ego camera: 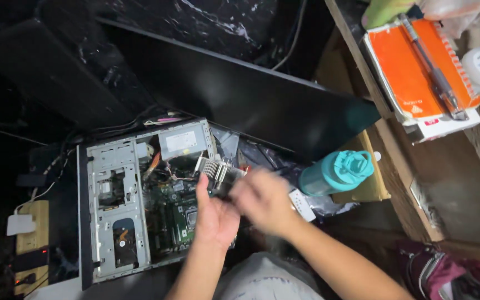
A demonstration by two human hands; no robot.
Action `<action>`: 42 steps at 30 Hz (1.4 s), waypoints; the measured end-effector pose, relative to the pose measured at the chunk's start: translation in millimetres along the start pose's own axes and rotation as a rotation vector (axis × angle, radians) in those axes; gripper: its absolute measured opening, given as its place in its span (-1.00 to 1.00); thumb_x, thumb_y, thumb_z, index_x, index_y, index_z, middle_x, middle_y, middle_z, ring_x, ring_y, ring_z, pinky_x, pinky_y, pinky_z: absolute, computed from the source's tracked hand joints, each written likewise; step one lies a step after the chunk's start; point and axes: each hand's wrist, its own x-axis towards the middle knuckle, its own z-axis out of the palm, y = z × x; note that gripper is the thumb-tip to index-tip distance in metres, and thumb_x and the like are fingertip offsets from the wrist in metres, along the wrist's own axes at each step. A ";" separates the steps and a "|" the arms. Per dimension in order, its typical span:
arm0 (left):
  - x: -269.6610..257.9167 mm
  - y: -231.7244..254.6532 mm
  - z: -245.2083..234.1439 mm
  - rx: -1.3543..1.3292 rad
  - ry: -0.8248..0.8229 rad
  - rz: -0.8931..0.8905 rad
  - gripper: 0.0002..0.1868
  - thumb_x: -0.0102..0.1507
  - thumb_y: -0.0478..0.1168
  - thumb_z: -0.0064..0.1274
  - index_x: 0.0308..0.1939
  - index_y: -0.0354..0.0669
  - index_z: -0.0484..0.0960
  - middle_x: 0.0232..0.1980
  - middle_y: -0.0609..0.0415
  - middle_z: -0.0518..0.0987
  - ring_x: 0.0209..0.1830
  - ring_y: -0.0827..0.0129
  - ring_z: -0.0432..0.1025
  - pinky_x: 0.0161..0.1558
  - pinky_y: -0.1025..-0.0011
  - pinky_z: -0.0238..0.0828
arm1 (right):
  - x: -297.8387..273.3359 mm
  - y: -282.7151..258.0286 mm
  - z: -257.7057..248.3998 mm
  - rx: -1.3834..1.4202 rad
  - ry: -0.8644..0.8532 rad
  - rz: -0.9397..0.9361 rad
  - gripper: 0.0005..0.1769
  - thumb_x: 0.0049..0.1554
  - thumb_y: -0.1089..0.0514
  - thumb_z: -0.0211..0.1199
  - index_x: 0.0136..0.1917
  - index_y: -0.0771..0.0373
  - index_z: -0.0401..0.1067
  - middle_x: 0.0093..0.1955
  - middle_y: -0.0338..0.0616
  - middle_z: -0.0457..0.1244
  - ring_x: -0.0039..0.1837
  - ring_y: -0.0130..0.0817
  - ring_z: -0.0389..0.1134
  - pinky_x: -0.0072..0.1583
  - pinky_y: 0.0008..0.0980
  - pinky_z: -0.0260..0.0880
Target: Dismantling a desktop computer to inspect or replace internal components like the RAM and CPU heatsink.
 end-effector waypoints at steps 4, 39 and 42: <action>-4.0 -1.3 4.5 0.036 -0.046 0.016 -0.19 0.28 0.35 -0.09 0.25 -0.34 0.44 0.18 -0.10 0.52 0.19 0.10 0.41 0.27 0.12 0.39 | -2.3 24.0 9.9 0.234 -0.104 0.029 -0.87 0.16 0.20 0.33 -0.10 0.30 0.44 -0.29 -0.14 0.34 -0.29 -0.50 0.33 -0.24 -0.41 0.35; 18.8 -22.6 -18.7 0.168 0.115 0.077 -0.20 0.15 0.42 -0.14 0.23 -0.06 0.47 0.20 0.15 0.57 0.18 0.37 0.39 0.21 0.25 0.15 | -36.6 70.4 -28.2 -0.515 -0.231 -0.189 -0.65 0.01 0.21 0.28 0.11 0.18 0.45 -0.08 -0.05 0.35 -0.09 0.00 0.42 -0.10 -0.11 0.42; 39.5 -21.2 -50.5 0.162 -0.034 0.269 -0.31 0.25 0.34 0.09 0.16 -0.12 0.45 0.09 0.11 0.47 0.08 0.33 0.33 0.24 0.26 0.26 | -38.8 138.5 -21.5 -0.553 -0.189 0.087 -0.77 0.15 0.22 0.25 0.09 0.23 0.44 0.02 0.10 0.34 0.00 0.17 0.39 -0.02 0.02 0.39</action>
